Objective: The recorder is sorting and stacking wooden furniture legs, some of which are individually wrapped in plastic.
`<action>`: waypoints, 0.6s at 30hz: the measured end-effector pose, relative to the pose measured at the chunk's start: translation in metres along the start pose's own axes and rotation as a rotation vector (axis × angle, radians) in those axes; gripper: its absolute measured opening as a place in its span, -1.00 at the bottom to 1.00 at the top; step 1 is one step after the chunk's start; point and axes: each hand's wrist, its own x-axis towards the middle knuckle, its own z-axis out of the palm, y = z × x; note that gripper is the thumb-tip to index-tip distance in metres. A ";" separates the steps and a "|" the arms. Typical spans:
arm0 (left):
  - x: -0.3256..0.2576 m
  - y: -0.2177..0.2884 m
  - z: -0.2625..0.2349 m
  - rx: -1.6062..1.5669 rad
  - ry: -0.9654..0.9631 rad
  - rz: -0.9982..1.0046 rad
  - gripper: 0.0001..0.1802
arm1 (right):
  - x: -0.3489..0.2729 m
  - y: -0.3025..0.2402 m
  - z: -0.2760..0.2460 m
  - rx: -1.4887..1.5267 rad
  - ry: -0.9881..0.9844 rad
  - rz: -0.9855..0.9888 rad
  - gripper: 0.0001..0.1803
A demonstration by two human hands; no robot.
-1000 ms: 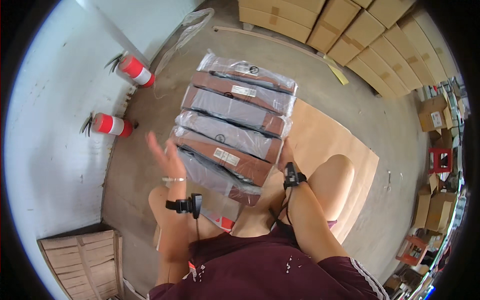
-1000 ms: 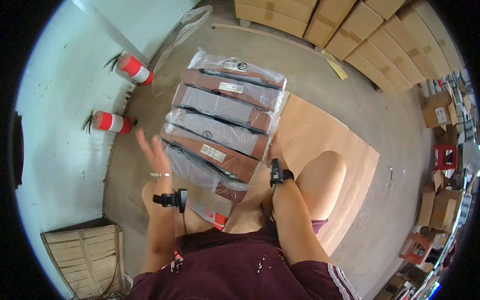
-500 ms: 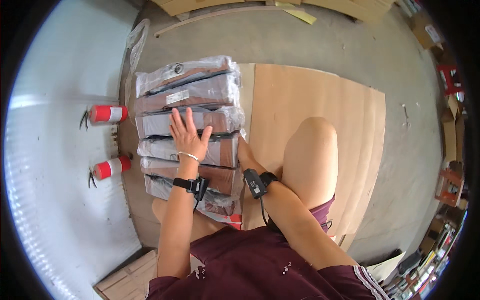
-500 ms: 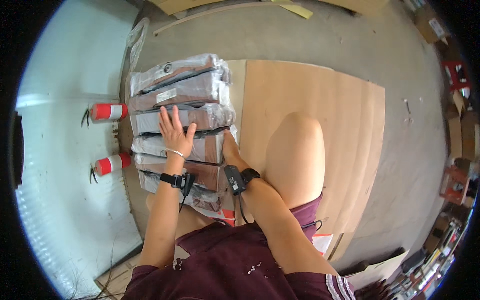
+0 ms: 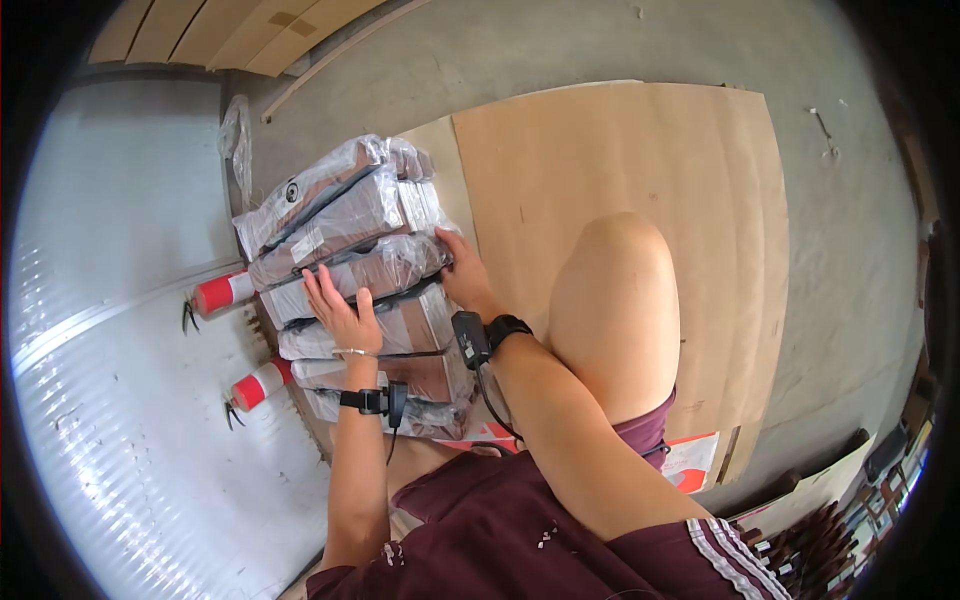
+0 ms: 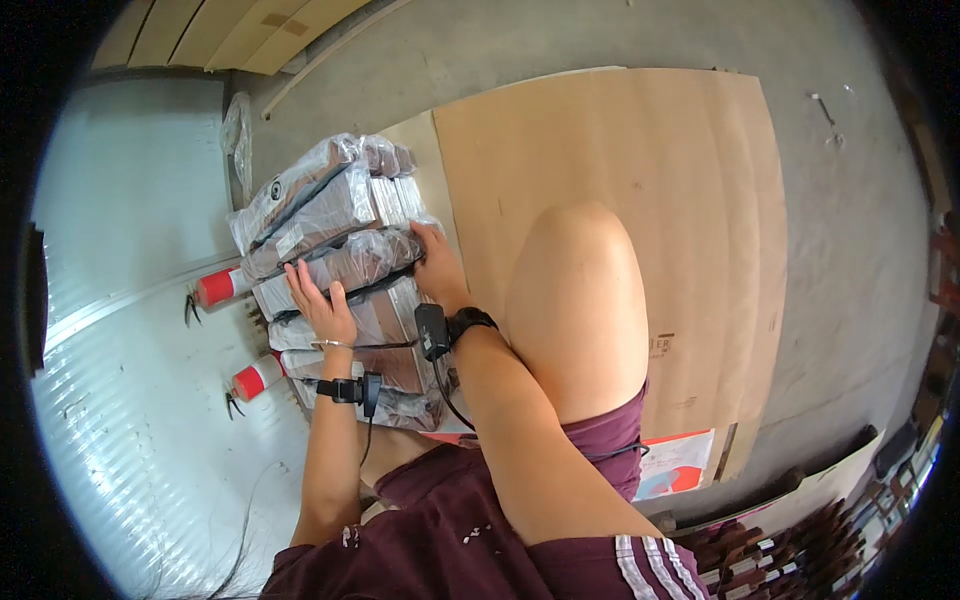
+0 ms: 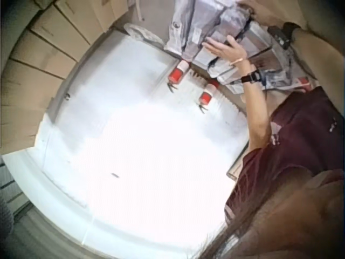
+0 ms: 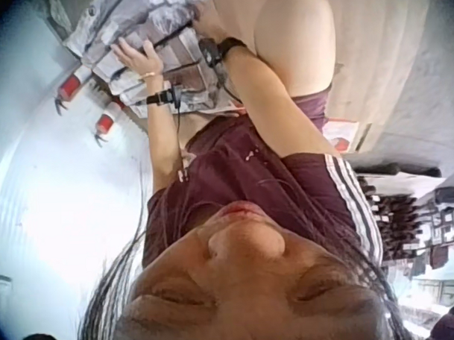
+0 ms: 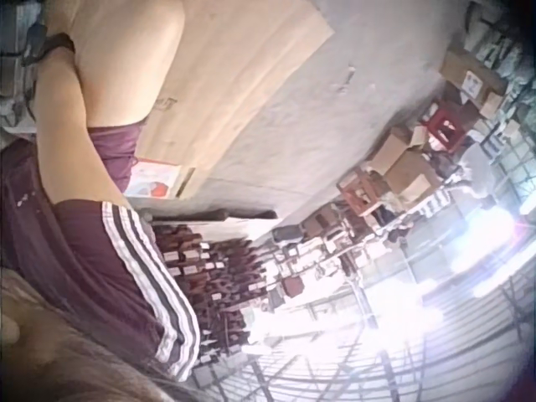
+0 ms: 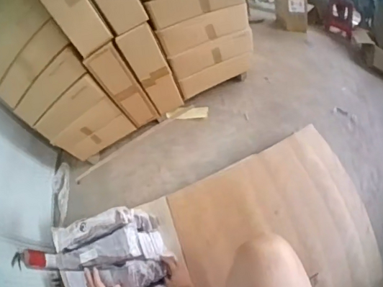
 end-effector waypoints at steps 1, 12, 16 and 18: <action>-0.001 -0.002 0.002 -0.014 0.012 0.011 -0.27 | 0.000 -0.001 0.001 0.047 -0.023 0.068 -0.39; -0.004 -0.006 0.003 0.026 -0.008 -0.041 -0.22 | 0.008 0.003 0.007 0.152 0.017 0.249 -0.63; -0.004 0.000 0.008 0.031 -0.004 -0.039 -0.20 | 0.013 0.020 0.024 0.334 0.188 0.168 -0.67; -0.004 -0.002 0.006 0.039 -0.006 -0.045 -0.20 | 0.013 0.020 0.031 0.306 0.235 0.147 -0.68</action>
